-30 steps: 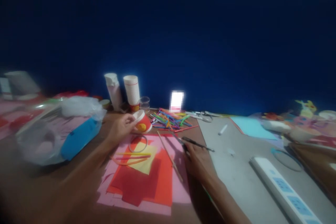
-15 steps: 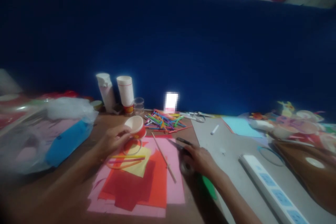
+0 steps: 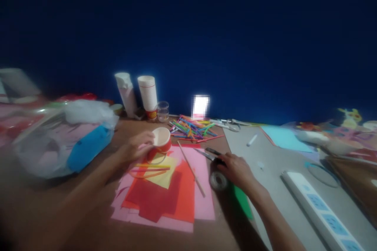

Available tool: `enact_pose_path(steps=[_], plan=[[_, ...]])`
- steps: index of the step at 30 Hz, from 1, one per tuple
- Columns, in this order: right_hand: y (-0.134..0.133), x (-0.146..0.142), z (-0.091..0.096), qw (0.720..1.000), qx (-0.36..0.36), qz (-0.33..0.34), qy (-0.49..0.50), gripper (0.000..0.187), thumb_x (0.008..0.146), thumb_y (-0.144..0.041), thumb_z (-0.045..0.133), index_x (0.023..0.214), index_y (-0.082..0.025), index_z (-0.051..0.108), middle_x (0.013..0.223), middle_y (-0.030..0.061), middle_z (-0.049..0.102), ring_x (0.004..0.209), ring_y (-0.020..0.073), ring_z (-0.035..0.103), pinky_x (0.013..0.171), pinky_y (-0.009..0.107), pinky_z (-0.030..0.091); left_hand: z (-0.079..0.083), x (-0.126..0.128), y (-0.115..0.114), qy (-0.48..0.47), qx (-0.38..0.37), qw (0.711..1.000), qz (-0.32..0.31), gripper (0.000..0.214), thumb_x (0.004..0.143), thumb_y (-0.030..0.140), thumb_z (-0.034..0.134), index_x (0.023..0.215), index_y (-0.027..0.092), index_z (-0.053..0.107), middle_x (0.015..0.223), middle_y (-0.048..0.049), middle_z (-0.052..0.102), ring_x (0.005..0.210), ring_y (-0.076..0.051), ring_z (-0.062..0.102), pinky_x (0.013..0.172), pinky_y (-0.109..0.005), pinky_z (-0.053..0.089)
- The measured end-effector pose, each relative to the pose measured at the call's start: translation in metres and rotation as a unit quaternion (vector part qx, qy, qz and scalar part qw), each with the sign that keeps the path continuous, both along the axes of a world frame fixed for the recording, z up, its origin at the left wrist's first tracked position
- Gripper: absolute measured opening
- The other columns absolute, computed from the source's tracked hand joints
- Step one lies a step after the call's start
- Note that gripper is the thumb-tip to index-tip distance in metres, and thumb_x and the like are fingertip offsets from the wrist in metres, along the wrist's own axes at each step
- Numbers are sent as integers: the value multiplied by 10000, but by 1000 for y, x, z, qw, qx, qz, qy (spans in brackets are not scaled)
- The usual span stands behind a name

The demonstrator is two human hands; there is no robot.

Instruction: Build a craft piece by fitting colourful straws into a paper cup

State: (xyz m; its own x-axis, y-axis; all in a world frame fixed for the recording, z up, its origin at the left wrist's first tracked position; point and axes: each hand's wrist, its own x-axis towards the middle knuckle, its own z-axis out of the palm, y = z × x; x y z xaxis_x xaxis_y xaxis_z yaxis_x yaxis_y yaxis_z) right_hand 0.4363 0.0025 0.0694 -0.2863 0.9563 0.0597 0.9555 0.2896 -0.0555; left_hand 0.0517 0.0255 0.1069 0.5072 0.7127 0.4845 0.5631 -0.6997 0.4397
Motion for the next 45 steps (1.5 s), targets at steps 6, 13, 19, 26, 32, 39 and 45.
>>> enact_pose_path(steps=[6, 13, 19, 26, 32, 39, 45], plan=[[3, -52, 9, 991, 44, -5, 124, 251, 853, -336, 428, 955, -225, 628, 888, 47, 648, 767, 194, 605, 645, 282, 408, -7, 6, 1, 37, 17, 999, -35, 100, 820, 138, 452, 816, 160, 550, 1003, -80, 519, 924, -154, 525, 811, -270, 413], [16, -121, 19, 933, -28, 118, 340, 600, 757, -417, 581, 1296, -238, 386, 1191, 97, 527, 1032, 246, 523, 798, 366, 440, -3, 5, -1, 27, 32, 998, -46, 118, 814, 124, 457, 845, 165, 562, 1027, -86, 509, 961, -167, 512, 834, -293, 420], [19, -154, 20, 870, -77, 217, 436, 804, 693, -335, 686, 1364, -240, 253, 1312, 96, 418, 1160, 243, 431, 957, 383, 360, 4, 4, -10, -28, 37, 997, -60, 149, 786, 92, 480, 871, 176, 567, 1078, -86, 496, 982, -175, 514, 844, -308, 435], [24, -177, -6, 874, 43, 182, 449, 681, 732, -288, 613, 1316, -187, 277, 1230, 120, 462, 1101, 247, 472, 893, 353, 414, -20, 11, -16, -252, -146, 956, 22, 759, 709, 216, 620, 1342, 220, 201, 1322, -158, 350, 1083, -247, 492, 880, -403, 450], [20, -199, -7, 899, 151, 155, 380, 548, 730, -290, 533, 1230, -179, 337, 1121, 137, 505, 1075, 299, 466, 879, 431, 408, -25, 17, -18, -224, -170, 958, 58, 952, 597, 243, 738, 1351, 229, 157, 1322, -153, 386, 1185, -296, 423, 970, -439, 380], [19, -198, -13, 892, 115, 172, 401, 593, 758, -331, 502, 1286, -182, 278, 1234, 141, 452, 1116, 302, 443, 902, 440, 393, -11, 9, -19, -139, -151, 977, 62, 692, 609, 212, 700, 1237, 205, 408, 1225, -107, 512, 1097, -266, 506, 926, -374, 423], [30, -172, -17, 919, 66, 100, 376, 319, 845, -272, 422, 1147, -196, 489, 1104, 111, 562, 1005, 237, 520, 806, 374, 434, -19, -10, 5, -224, -187, 950, 110, 699, 667, 249, 670, 1289, 165, 360, 1191, -105, 559, 1077, -238, 535, 898, -342, 450]])
